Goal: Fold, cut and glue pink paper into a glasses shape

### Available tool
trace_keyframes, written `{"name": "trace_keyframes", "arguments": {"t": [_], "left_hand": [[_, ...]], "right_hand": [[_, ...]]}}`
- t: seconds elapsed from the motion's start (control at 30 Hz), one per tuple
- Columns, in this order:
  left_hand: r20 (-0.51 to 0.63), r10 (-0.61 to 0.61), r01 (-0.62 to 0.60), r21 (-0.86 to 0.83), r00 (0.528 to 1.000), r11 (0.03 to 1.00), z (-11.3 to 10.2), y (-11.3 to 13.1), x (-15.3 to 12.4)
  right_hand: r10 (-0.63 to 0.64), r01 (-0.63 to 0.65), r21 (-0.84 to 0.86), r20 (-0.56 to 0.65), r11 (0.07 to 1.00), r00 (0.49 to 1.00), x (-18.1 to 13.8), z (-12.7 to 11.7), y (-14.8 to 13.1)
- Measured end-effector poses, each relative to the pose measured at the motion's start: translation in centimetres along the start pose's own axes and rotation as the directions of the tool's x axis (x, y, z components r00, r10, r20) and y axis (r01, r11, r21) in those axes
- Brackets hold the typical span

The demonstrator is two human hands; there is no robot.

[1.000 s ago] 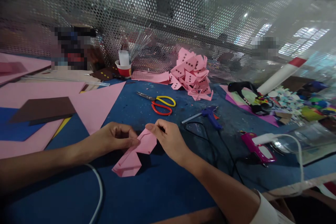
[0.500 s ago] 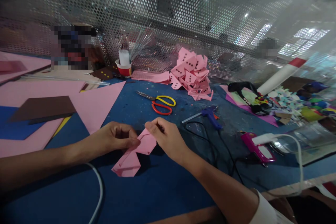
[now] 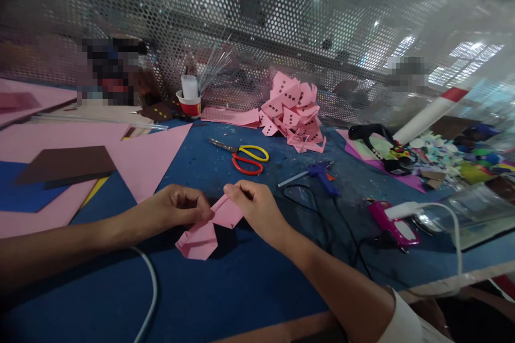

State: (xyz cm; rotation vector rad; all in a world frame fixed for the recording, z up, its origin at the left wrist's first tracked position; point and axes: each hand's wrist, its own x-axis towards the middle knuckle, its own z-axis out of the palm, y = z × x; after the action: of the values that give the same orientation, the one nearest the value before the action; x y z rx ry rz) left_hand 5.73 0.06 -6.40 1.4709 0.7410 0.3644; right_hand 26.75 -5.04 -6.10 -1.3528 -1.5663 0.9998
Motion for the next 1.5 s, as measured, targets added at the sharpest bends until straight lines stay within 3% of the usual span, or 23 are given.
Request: {"name": "trace_keyframes", "arguments": {"t": [0.23, 0.5, 0.9, 1.07, 1.27, 1.5], "left_hand": [[-0.008, 0.001, -0.001, 0.021, 1.0, 1.0, 0.1, 0.2, 0.1], [-0.031, 0.011, -0.011, 0.019, 0.999, 1.0, -0.1, -0.4, 0.3], [-0.028, 0.017, -0.018, -0.028, 0.999, 0.999, -0.3, -0.6, 0.3], [-0.02, -0.003, 0.0, -0.118, 1.0, 0.993, -0.2, -0.3, 0.0], [0.095, 0.01, 0.011, -0.216, 0.995, 0.976, -0.2, 1.1, -0.6], [0.033, -0.027, 0.03, -0.122, 0.999, 0.992, -0.2, 0.5, -0.2]], "right_hand": [[-0.027, 0.017, -0.122, -0.079, 0.992, 0.997, 0.1, -0.2, 0.4], [-0.029, 0.022, -0.119, -0.061, 0.993, 0.998, 0.1, -0.2, 0.5], [-0.038, 0.022, -0.115, -0.133, 0.993, 0.99, 0.3, -0.4, 0.4], [-0.047, 0.031, -0.105, -0.155, 0.994, 0.987, 0.5, -0.6, 0.6], [-0.051, 0.022, -0.108, -0.282, 0.994, 0.958, 1.1, -1.7, 1.1], [-0.077, 0.047, -0.103, -0.304, 0.994, 0.95, 1.2, -1.8, 1.0]]}}
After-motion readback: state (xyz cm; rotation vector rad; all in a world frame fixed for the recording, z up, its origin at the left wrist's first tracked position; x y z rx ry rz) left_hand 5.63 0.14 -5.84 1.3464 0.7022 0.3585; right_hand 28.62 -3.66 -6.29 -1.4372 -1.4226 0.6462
